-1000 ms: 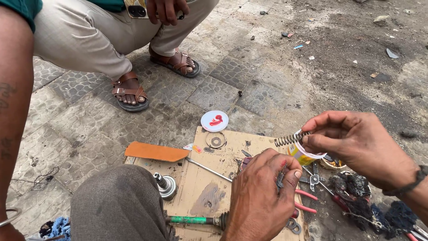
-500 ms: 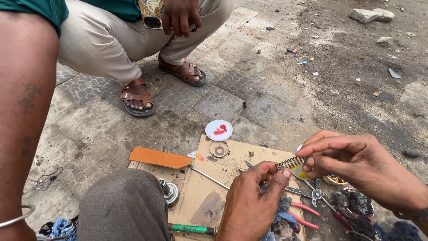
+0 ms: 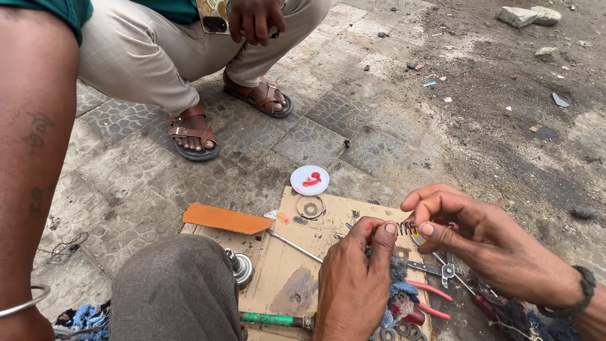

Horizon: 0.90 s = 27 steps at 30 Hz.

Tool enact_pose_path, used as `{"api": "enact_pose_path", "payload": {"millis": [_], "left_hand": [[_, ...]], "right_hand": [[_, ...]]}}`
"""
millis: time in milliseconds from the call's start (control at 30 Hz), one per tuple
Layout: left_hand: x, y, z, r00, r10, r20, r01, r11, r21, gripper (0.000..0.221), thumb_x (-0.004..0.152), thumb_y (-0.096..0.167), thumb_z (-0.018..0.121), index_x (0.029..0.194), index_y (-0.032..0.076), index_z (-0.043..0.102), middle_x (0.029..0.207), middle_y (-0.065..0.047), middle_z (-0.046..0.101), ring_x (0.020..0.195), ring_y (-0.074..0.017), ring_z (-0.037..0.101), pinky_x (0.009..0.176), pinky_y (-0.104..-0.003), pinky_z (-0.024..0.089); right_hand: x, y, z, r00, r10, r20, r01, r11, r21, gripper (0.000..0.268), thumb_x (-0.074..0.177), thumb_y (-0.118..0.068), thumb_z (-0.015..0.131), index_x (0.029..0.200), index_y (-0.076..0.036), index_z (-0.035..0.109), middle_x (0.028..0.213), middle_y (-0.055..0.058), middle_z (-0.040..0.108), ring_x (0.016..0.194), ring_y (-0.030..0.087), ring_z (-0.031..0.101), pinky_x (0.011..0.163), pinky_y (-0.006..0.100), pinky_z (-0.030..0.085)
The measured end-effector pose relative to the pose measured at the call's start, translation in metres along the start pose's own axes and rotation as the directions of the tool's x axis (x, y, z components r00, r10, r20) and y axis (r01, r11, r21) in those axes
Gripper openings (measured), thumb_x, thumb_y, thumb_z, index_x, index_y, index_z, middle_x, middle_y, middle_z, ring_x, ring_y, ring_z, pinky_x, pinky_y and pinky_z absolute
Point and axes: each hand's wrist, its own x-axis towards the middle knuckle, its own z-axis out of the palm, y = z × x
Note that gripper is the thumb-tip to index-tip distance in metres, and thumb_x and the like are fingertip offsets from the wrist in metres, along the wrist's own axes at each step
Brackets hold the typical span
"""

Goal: The person cleans CV joint parts with rags, then packs red grease by hand into the joint housing, working it around the interior. The person fits a spring, seats the joint cage, and presses the assembled joint onto the axle shaft while a second person steadies the parts.

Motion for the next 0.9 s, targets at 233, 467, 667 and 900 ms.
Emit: {"api": "enact_pose_path", "payload": {"millis": [233,467,667,900], "left_hand": [[-0.001,-0.007,-0.002,0.913,0.397,-0.095,-0.362,0.896,0.258,0.033,0.104,0.037,0.049,0.106,0.007,0.063,0.093,-0.014,0.069,0.083,-0.0365,0.068,0.069,-0.048,0.05],[-0.006,0.005,-0.01,0.95,0.308,-0.048,-0.293,0.936,0.194,0.03,0.103,0.038,0.051,0.105,0.01,0.063,0.089,-0.011,0.068,0.079,-0.0346,0.068,0.067,-0.047,0.051],[-0.004,0.002,-0.015,0.971,0.204,-0.122,-0.178,0.964,0.195,0.03,0.101,0.04,0.052,0.102,0.013,0.064,0.089,-0.009,0.071,0.08,-0.0348,0.07,0.066,-0.048,0.051],[-0.002,0.004,-0.013,0.971,0.217,-0.101,-0.197,0.964,0.182,0.031,0.1,0.041,0.053,0.103,0.013,0.065,0.09,-0.009,0.072,0.08,-0.0343,0.071,0.067,-0.047,0.052]], "right_hand": [[0.005,-0.006,0.013,0.954,0.238,-0.181,-0.218,0.968,0.127,0.029,0.104,-0.024,0.056,0.123,-0.004,0.064,0.119,0.015,0.071,0.108,0.022,0.069,0.094,0.041,0.06],[0.019,-0.003,-0.02,0.74,0.409,-0.534,-0.25,0.905,0.345,0.03,0.11,-0.029,0.051,0.12,-0.001,0.055,0.112,0.017,0.067,0.102,0.027,0.066,0.092,0.044,0.055],[-0.001,-0.038,-0.013,0.818,0.09,-0.568,-0.044,0.995,0.095,0.018,0.104,-0.014,0.06,0.115,0.0,0.064,0.103,0.012,0.067,0.098,0.021,0.07,0.082,0.043,0.059],[0.0,-0.039,-0.02,0.797,-0.02,-0.604,-0.272,0.88,-0.389,0.019,0.098,-0.015,0.066,0.107,0.001,0.071,0.116,0.014,0.068,0.093,0.022,0.074,0.082,0.038,0.061]]}}
